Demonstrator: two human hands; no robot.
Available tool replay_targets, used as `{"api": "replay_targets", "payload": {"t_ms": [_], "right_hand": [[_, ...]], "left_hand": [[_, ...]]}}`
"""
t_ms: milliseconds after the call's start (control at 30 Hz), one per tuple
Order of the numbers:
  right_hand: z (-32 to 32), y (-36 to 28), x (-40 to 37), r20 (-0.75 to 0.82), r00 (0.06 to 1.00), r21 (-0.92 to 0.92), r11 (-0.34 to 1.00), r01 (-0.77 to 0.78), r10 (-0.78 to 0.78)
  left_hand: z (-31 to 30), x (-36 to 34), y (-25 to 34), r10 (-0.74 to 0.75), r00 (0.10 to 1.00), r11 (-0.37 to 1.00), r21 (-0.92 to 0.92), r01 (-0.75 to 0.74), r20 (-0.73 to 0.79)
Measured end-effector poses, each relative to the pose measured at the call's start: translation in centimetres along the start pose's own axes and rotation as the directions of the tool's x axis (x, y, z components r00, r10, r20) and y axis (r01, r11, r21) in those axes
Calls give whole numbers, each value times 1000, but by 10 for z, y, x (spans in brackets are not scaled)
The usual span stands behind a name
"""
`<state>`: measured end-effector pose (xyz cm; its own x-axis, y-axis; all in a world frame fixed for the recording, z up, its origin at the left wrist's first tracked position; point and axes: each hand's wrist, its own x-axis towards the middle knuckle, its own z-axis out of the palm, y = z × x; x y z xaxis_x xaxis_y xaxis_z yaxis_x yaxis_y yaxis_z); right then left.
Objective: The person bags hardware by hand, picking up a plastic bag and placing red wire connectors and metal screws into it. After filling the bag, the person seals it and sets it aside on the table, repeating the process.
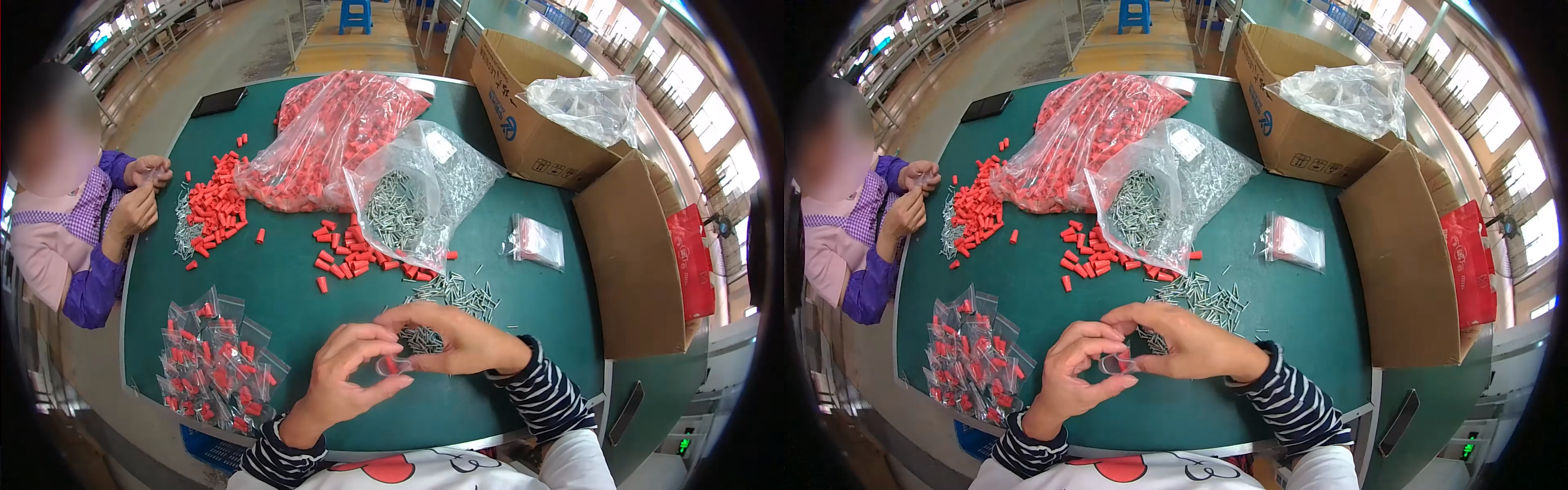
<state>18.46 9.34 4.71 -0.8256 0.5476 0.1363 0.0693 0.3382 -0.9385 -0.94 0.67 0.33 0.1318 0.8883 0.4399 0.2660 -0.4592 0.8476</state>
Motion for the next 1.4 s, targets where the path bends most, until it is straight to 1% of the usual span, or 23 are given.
{"api": "replay_targets", "payload": {"t_ms": [33, 100, 133, 200, 233, 300, 333, 400, 433, 533, 633, 733, 800, 933, 1033, 1133, 1200, 1233, 1333, 1400], "right_hand": [[5, 3, -2, 2, 999, 76, 996, -44, 44], [14, 14, -5, 19, 992, 228, 965, -129, 128], [16, 19, -6, 23, 996, 197, 977, -86, 83], [17, 25, -8, 33, 999, 129, 992, 3, -7], [18, 23, -8, -18, 999, 177, 983, -42, 46], [20, 17, -8, -110, 982, 279, 953, -119, 155], [21, 18, -9, -139, 977, 270, 956, -118, 160], [22, 20, -11, -197, 966, 253, 960, -117, 169], [21, 19, -12, -199, 963, 264, 956, -125, 181], [20, 15, -15, -209, 957, 297, 946, -133, 200], [21, 13, -17, -241, 950, 315, 942, -118, 200], [23, 10, -16, -292, 936, 298, 949, -106, 196], [24, 14, -17, -316, 933, 281, 956, -79, 170], [21, 10, -17, -321, 931, 226, 968, -105, 176], [20, 8, -16, -324, 934, 168, 981, -98, 149], [20, 8, -15, -327, 940, 84, 994, -72, 96], [20, 7, -14, -333, 941, 32, 998, -46, 54], [20, 6, -14, -337, 940, 26, 998, -55, 60], [19, 2, -13, -339, 937, 15, 996, -85, 85], [16, -1, -12, -329, 938, 19, 994, -109, 109]], "left_hand": [[0, -2, -2, 33, 999, 999, 0, -33, 1], [1, -4, -3, 36, 999, 998, -48, -37, -20], [2, -4, -3, 38, 999, 997, -72, -40, -31], [-5, -3, 11, -150, 988, 987, -65, 148, -20], [-7, -3, 16, -242, 970, 969, -61, 240, -17], [-4, -3, 15, -292, 955, 940, -201, 277, -49], [-2, -4, 14, -319, 946, 918, -269, 291, -63], [3, -10, 2, -391, 917, 878, -332, 345, -82], [4, -12, -1, -427, 900, 854, -364, 371, -87], [-1, -6, -5, -239, 959, 952, -235, 199, -155], [-1, -6, -2, -291, 941, 928, -289, 234, -173], [-1, -5, 0, -288, 943, 933, -270, 237, -168], [-1, -6, 1, -346, 925, 906, -314, 285, -158], [0, -1, 12, -471, 875, 821, -420, 387, -113], [-2, -5, 7, -412, 905, 890, -260, 374, -110], [1, -6, -3, -309, 940, 920, -296, 257, -145], [2, -8, -3, -320, 936, 916, -299, 267, -146], [2, -8, -2, -326, 934, 914, -301, 272, -147], [6, -7, 3, -406, 903, 866, -375, 331, -141], [4, -2, 13, -463, 880, 850, -331, 410, -100]]}}
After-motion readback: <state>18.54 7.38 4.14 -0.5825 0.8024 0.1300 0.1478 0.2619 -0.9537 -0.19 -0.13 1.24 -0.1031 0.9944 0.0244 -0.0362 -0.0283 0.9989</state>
